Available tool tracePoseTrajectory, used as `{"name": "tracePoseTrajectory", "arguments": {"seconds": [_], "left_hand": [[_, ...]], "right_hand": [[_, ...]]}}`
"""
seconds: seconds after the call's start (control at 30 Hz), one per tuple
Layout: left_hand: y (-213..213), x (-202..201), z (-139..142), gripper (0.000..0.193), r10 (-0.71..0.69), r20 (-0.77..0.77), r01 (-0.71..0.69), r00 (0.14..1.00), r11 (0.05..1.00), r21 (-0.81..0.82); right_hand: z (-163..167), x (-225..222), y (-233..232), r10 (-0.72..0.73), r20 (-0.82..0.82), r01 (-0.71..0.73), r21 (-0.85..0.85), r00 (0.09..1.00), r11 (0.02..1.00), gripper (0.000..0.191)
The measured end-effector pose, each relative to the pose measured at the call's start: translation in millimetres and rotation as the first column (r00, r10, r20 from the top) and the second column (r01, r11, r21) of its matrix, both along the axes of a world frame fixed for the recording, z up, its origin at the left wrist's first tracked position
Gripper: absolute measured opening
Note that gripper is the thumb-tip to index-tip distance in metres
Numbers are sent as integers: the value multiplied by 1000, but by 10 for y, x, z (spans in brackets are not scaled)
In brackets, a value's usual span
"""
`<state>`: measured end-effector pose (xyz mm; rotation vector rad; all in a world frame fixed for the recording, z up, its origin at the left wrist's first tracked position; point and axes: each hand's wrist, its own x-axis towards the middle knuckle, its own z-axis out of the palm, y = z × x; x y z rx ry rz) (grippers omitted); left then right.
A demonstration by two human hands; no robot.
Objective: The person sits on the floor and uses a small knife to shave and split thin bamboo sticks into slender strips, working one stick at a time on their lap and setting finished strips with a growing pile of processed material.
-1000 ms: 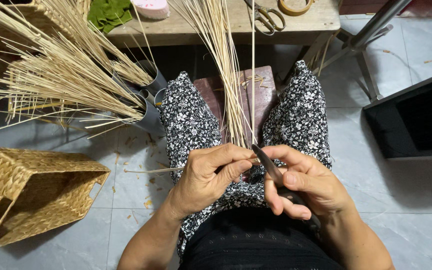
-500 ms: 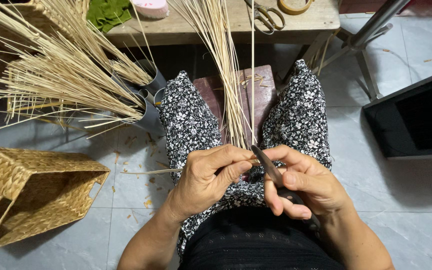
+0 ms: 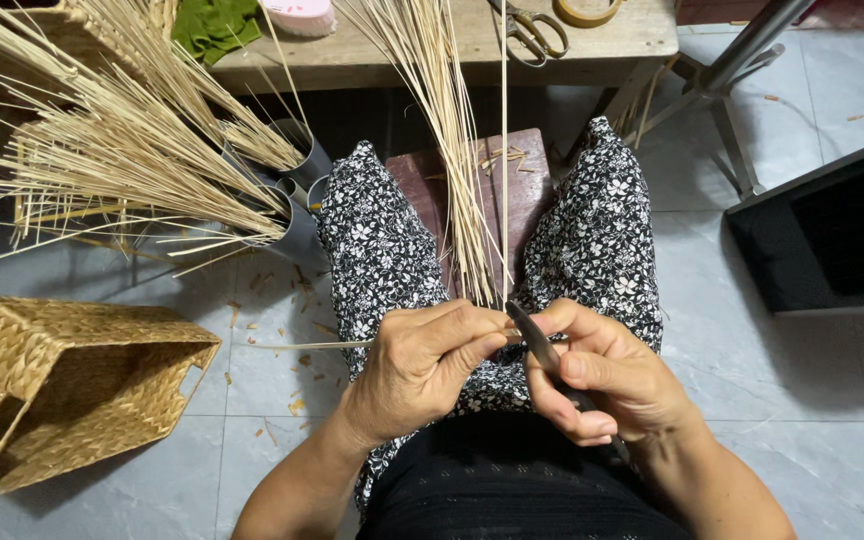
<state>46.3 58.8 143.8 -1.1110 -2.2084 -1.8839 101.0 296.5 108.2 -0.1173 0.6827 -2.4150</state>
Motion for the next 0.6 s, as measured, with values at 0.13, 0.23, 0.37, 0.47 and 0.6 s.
{"name": "tracePoseTrajectory", "arguments": {"seconds": [0.13, 0.23, 0.37, 0.47, 0.6], "left_hand": [[-8, 10, -12, 10, 12, -43, -12, 999, 1000, -3], [0, 19, -8, 10, 3, -68, -2, 998, 1000, 20], [6, 35, 2, 11, 12, -50, -13, 999, 1000, -20], [16, 29, 1, 9, 5, -88, -5, 996, 1000, -9], [15, 35, 14, 8, -10, -74, 8, 997, 1000, -16]], "right_hand": [[-16, 19, -27, -4, 10, 4, 13, 1000, 1000, 29], [-25, 21, -47, -10, -13, 10, 20, 1000, 1000, 27], [-27, 32, -48, -23, -6, 23, 26, 1000, 999, 25], [-36, 22, -54, -20, -18, 20, 4, 1000, 1000, 23], [-42, -12, -83, -3, -6, 3, -15, 1000, 1000, 21]]}}
